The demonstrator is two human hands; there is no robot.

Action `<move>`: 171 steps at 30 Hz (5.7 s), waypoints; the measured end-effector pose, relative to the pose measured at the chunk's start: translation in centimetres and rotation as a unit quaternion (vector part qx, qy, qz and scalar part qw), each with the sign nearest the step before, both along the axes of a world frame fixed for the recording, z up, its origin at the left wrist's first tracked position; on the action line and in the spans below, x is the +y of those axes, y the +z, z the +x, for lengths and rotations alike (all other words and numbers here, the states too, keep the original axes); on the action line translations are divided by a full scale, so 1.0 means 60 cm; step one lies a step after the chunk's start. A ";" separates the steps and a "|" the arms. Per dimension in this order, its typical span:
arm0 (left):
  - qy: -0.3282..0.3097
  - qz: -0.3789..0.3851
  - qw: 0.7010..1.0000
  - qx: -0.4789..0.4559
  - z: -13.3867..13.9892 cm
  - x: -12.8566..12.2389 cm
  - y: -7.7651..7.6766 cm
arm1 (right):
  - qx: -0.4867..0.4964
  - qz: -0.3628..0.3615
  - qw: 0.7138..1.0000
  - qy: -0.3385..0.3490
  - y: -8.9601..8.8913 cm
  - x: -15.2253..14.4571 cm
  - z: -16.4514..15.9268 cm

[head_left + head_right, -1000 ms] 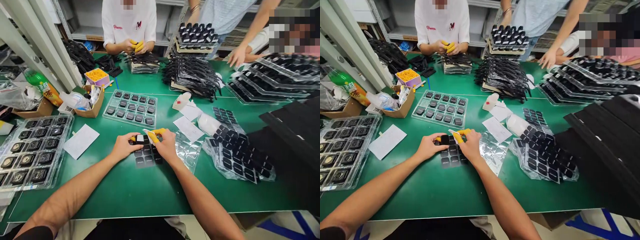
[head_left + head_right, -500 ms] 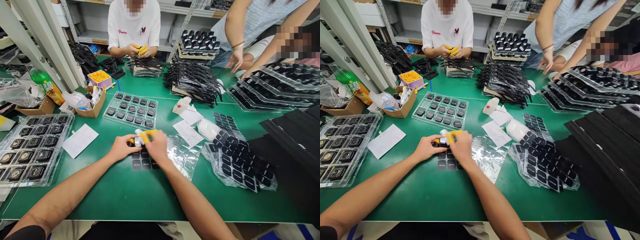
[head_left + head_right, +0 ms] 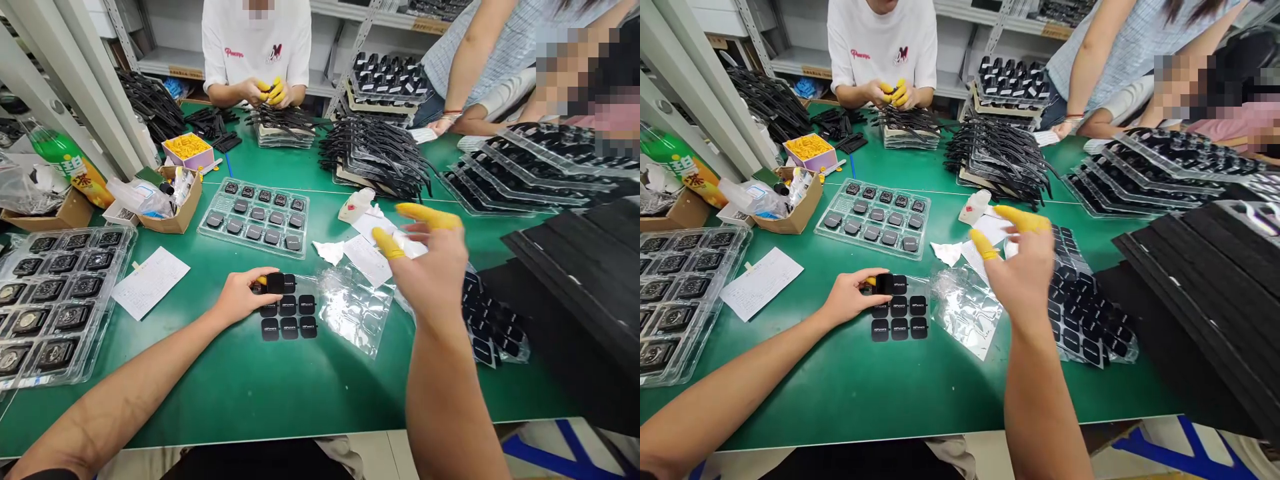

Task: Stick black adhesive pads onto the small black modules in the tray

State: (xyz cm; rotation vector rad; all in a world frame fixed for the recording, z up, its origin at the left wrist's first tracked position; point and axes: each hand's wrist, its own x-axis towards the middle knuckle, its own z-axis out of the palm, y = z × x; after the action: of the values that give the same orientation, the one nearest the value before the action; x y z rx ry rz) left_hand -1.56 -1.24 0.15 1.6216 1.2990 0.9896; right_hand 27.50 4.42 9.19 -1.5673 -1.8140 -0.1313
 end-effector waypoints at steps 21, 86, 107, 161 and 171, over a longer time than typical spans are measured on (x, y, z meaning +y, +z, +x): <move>0.045 -0.064 0.995 -0.062 0.000 0.004 0.016 | 0.341 -0.347 0.841 0.235 -0.143 -0.018 -0.095; 0.032 -0.037 0.997 0.058 0.007 0.005 0.025 | 0.559 -0.360 0.730 0.158 -0.135 -0.048 -0.170; 0.017 -0.028 0.998 0.050 0.009 0.002 -0.001 | 0.553 -0.382 0.733 0.104 -0.145 -0.059 -0.176; -0.008 -0.016 0.999 -0.044 0.003 0.010 -0.018 | 0.135 -0.273 0.943 0.135 -0.070 0.339 -0.421; -0.011 -0.035 0.999 -0.036 -0.002 0.010 -0.007 | -0.025 -0.334 0.936 0.109 -0.105 0.414 -0.460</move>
State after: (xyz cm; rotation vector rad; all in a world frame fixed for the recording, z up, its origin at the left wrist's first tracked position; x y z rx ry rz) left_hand -1.70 -0.64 -0.24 1.5304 1.2501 0.9702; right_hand -0.07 29.26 2.87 -1.7843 -2.1925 0.6171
